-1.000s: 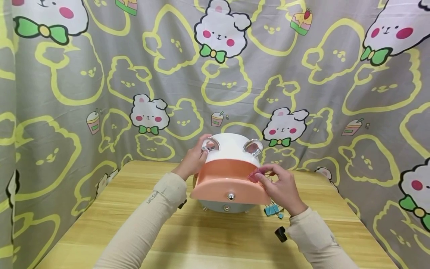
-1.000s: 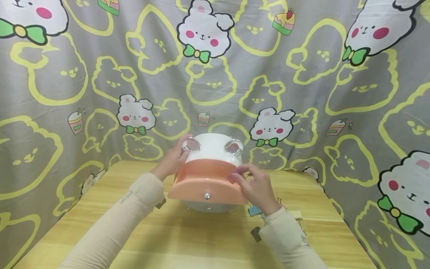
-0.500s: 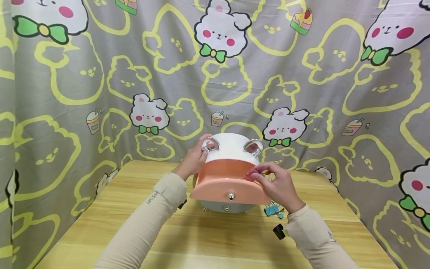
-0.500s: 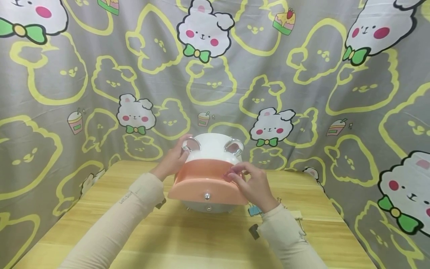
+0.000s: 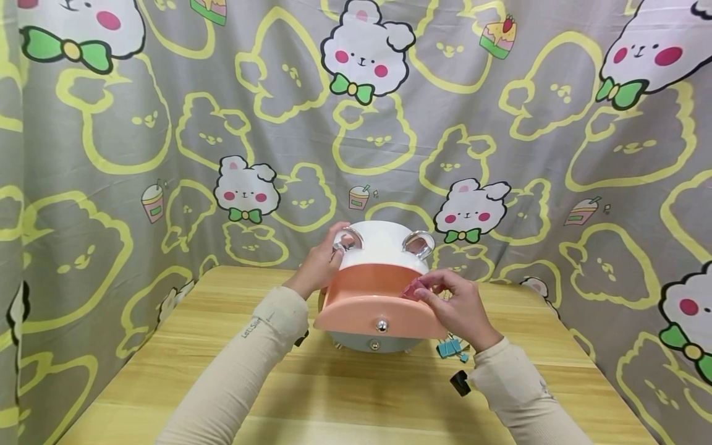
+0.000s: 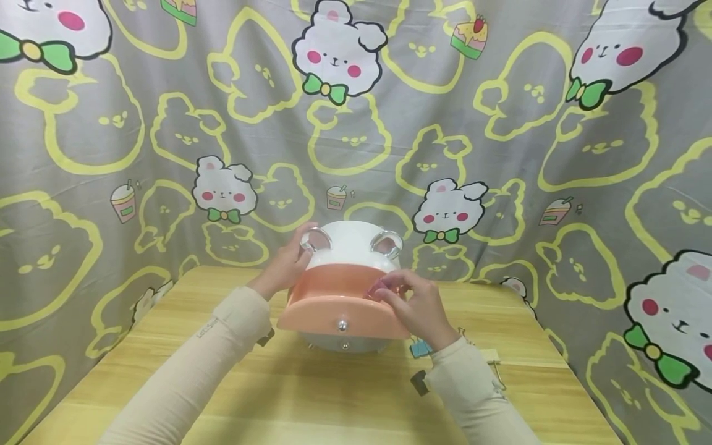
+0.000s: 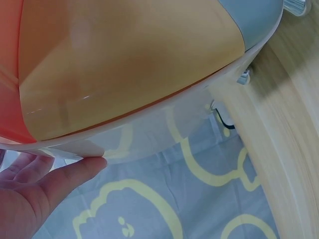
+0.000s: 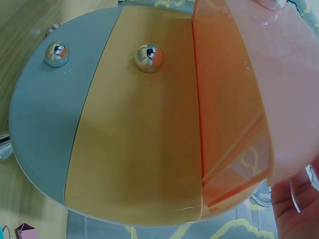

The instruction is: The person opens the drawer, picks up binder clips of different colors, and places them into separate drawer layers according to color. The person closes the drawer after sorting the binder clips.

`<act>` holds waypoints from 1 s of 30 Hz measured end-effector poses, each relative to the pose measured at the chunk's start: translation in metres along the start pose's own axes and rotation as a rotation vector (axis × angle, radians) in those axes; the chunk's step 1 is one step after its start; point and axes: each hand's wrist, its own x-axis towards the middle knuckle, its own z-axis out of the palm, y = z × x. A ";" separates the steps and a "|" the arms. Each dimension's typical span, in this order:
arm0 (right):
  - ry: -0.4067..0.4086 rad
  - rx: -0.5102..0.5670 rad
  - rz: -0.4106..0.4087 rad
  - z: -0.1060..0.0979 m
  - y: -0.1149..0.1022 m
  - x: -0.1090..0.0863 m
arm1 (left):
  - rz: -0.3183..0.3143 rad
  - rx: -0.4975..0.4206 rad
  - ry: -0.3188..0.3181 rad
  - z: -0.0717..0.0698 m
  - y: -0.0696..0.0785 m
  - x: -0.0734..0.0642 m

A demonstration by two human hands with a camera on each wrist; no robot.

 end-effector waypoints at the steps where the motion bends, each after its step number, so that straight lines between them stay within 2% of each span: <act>1: -0.003 0.003 0.006 0.000 0.000 0.000 | 0.001 0.001 0.001 0.000 0.000 0.000; 8: -0.014 0.010 0.046 0.000 0.002 -0.003 | 0.010 0.006 0.006 0.001 -0.003 0.001; 22: -0.020 0.042 0.050 0.000 0.005 -0.003 | 0.024 0.010 0.009 0.001 -0.004 0.002; 30: 0.007 0.047 0.033 -0.001 0.010 -0.005 | 0.015 0.020 0.003 0.000 -0.003 0.002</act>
